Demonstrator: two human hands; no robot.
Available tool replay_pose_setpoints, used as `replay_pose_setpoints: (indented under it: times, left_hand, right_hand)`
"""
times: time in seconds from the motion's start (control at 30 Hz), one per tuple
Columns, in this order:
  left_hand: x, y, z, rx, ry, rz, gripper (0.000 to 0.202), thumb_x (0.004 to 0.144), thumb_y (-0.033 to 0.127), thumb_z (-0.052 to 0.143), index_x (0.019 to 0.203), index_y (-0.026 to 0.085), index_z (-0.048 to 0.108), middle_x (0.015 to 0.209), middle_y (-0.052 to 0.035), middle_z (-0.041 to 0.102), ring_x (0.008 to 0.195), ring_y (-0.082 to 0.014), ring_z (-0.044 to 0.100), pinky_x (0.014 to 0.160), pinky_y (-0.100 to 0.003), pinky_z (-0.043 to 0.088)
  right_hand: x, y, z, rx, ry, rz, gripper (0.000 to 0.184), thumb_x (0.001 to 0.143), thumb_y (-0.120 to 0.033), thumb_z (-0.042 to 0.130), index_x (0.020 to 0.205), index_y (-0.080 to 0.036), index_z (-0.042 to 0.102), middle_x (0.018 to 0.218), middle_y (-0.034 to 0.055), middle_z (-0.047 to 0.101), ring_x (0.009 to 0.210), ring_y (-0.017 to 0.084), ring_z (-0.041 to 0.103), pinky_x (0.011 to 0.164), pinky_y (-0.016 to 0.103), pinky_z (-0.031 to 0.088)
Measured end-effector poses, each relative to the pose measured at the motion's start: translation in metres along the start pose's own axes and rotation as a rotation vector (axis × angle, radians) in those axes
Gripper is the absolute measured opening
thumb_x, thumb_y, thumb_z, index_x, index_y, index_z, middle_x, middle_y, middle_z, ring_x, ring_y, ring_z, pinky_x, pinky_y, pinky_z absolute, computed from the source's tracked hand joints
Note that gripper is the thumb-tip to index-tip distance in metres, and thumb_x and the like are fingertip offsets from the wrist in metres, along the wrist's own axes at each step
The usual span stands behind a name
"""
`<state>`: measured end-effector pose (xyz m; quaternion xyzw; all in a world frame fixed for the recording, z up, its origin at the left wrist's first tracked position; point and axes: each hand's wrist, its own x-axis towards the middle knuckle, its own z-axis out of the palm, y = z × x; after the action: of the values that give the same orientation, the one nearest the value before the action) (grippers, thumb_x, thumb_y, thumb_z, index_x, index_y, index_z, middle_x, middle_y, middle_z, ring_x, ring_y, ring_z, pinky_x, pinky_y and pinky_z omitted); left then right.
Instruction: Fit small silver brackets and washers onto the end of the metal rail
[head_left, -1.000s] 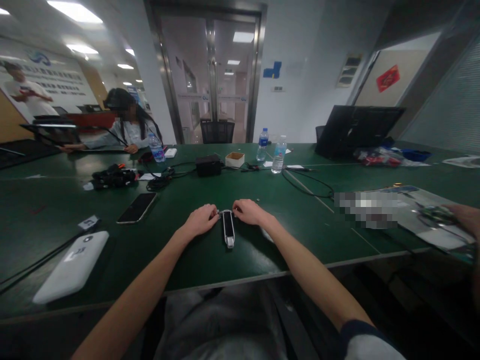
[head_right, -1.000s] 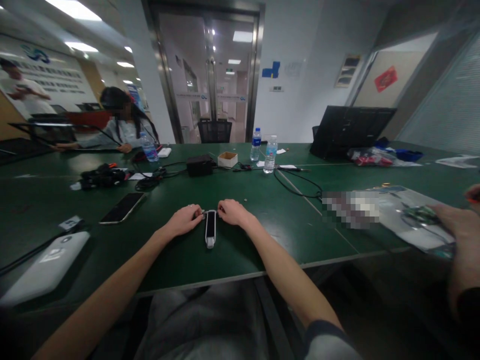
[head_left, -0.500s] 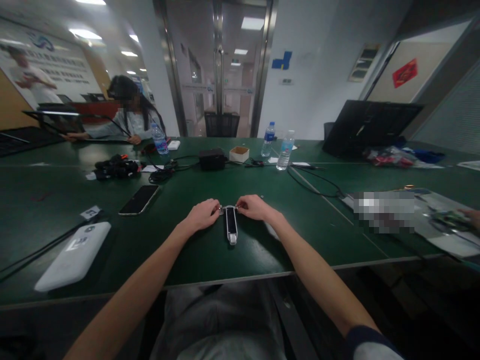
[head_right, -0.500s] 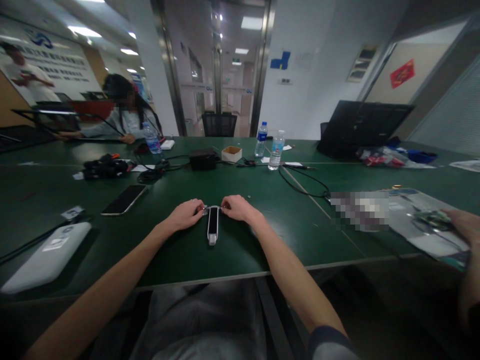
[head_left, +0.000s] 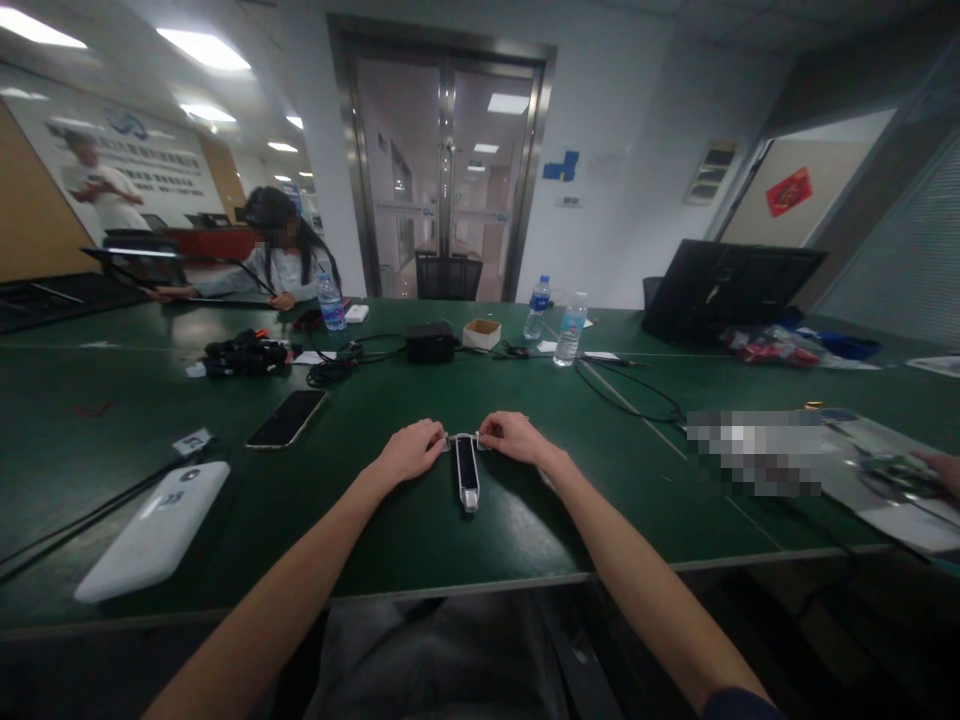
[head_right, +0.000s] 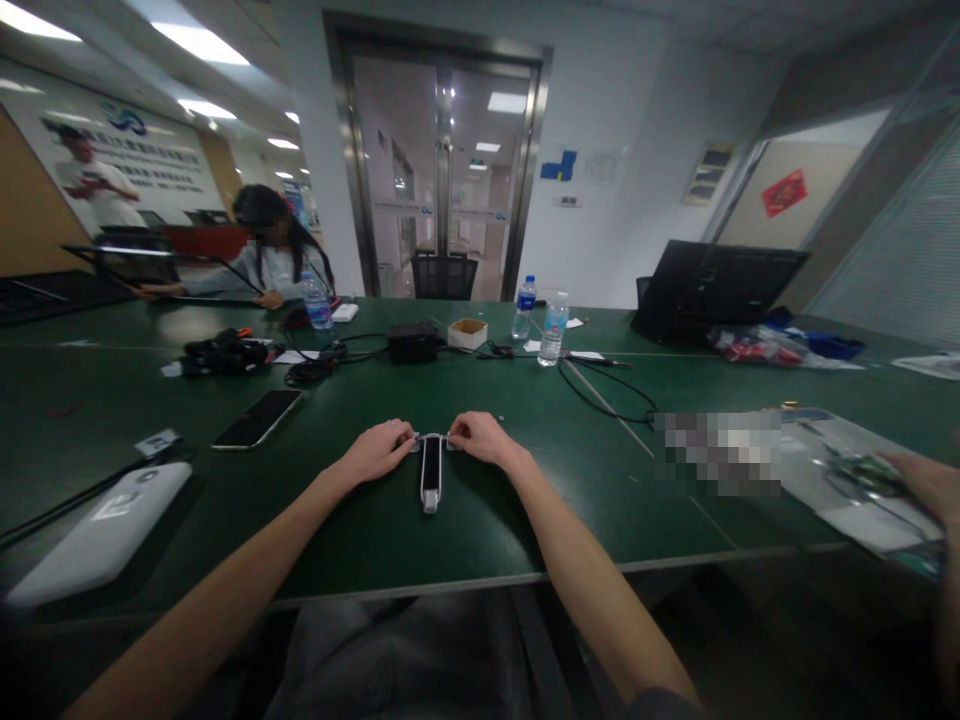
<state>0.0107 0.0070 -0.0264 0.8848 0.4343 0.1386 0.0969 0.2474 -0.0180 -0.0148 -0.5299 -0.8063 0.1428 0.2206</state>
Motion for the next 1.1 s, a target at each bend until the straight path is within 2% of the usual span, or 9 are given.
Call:
replay_pose_setpoints:
  times: [0.33, 0.7, 1.1]
  left_hand:
    - [-0.001, 0.0, 0.001, -0.061, 0.045, -0.01, 0.018, 0.094, 0.031, 0.044, 0.096, 0.018, 0.057, 0.095, -0.0067, 0.06, 0.085, -0.0217, 0.058, 0.073, -0.032, 0.045]
    - [0.001, -0.011, 0.0, -0.133, -0.042, 0.015, 0.024, 0.095, 0.033, 0.04, 0.089, 0.019, 0.059, 0.09, -0.0057, 0.061, 0.083, -0.0209, 0.058, 0.073, -0.03, 0.045]
    - [-0.002, -0.008, -0.01, -0.244, -0.068, -0.045, 0.025, 0.089, 0.034, 0.044, 0.081, 0.018, 0.062, 0.087, -0.0045, 0.063, 0.079, -0.0201, 0.059, 0.069, -0.028, 0.045]
  right_hand:
    - [0.003, 0.012, 0.011, 0.04, 0.013, -0.05, 0.01, 0.084, -0.02, 0.06, 0.086, -0.016, 0.07, 0.077, 0.0003, 0.066, 0.068, 0.011, 0.058, 0.064, 0.021, 0.042]
    - [0.002, 0.004, 0.018, 0.002, 0.066, -0.124, 0.008, 0.085, -0.015, 0.061, 0.087, -0.016, 0.068, 0.08, 0.0014, 0.062, 0.07, 0.011, 0.054, 0.067, 0.022, 0.041]
    - [0.003, 0.004, 0.019, -0.023, 0.07, -0.129, 0.009, 0.083, -0.016, 0.061, 0.084, -0.017, 0.069, 0.08, 0.0022, 0.065, 0.069, 0.012, 0.056, 0.063, 0.022, 0.04]
